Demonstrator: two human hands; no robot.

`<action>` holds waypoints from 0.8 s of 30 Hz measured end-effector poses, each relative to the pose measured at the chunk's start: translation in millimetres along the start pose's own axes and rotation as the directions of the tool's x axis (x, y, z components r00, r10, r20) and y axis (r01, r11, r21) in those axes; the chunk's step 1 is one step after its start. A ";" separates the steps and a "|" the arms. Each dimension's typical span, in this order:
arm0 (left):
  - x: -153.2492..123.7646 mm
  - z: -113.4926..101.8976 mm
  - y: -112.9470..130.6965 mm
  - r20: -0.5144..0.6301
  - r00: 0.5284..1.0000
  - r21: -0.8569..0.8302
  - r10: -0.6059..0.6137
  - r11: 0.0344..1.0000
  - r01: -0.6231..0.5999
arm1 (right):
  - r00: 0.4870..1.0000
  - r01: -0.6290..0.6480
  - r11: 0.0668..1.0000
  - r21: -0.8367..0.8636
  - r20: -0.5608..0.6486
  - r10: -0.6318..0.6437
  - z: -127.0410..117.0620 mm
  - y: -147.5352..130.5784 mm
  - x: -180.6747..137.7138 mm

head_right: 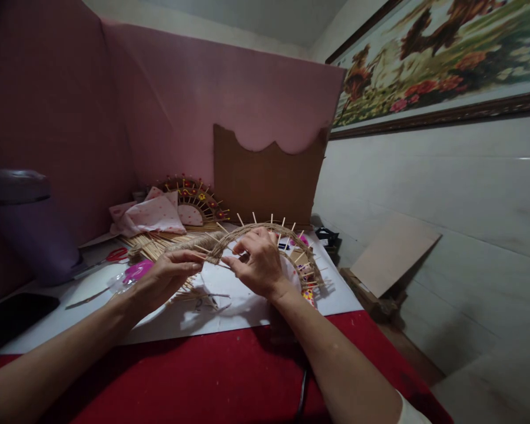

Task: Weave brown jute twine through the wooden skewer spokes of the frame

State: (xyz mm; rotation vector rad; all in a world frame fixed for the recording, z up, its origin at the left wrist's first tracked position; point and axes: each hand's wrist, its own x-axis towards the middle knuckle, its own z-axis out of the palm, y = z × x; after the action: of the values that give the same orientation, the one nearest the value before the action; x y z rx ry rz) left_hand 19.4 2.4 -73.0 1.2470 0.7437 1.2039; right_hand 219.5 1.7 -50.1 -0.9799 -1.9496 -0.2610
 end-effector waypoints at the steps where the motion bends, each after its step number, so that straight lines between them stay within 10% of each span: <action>1: -0.3 0.0 0.2 0.004 1.000 0.005 0.006 1.000 -0.006 | 1.000 -0.004 1.000 -0.001 -0.005 0.004 -0.5 -0.3 0.2; 24: 5.0 -6.4 -0.9 -0.051 0.988 0.127 0.145 0.982 -0.138 | 0.999 0.027 1.000 0.015 0.020 -0.027 0.2 -0.3 -1.1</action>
State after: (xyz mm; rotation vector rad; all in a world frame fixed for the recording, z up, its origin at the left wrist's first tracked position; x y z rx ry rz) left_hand 15.1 9.2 -74.3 1.3895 0.7939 1.3323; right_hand 219.5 1.0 -51.0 -0.9504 -1.9814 -0.2522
